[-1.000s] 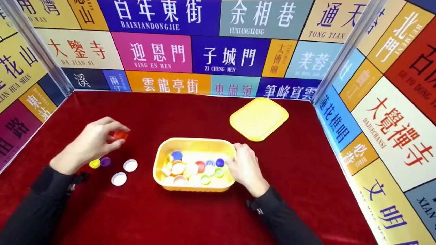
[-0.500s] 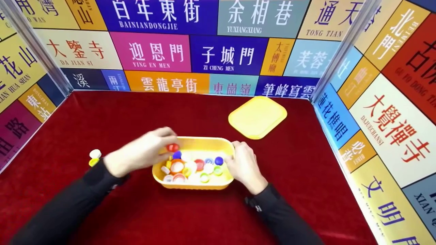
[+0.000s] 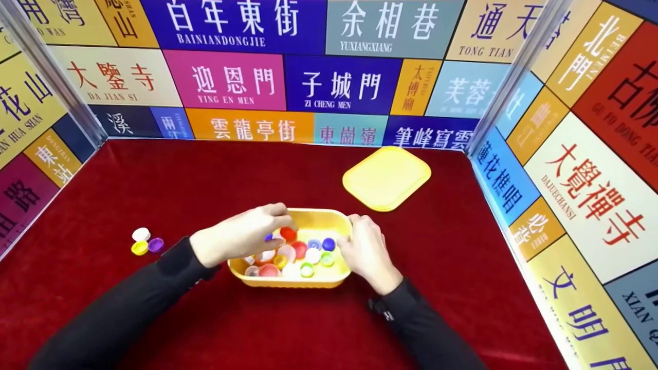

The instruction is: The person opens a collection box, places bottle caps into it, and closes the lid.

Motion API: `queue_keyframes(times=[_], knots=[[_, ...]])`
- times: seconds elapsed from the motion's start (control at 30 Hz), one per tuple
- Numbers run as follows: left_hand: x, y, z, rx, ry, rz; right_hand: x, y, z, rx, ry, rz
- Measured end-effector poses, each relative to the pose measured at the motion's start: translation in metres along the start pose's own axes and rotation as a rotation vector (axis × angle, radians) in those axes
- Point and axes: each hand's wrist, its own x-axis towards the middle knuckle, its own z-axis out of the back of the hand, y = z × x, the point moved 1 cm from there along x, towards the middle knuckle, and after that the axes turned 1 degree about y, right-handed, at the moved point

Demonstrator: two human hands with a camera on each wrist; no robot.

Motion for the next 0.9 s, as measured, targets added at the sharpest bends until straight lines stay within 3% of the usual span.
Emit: queue_keyframes(times=[0.43,0.7,0.9], knots=[[-0.016,0.003,0.006,-0.063,-0.027,0.027,-0.002,0.001,0.000,-0.003,0.003,0.010],[-0.036,0.012,0.017,-0.026,-0.119,0.072,-0.002,0.001,0.002,-0.003,-0.001,0.016],[-0.060,0.030,0.025,-0.019,-0.201,0.093,-0.002,0.000,0.000,-0.001,0.002,0.014]])
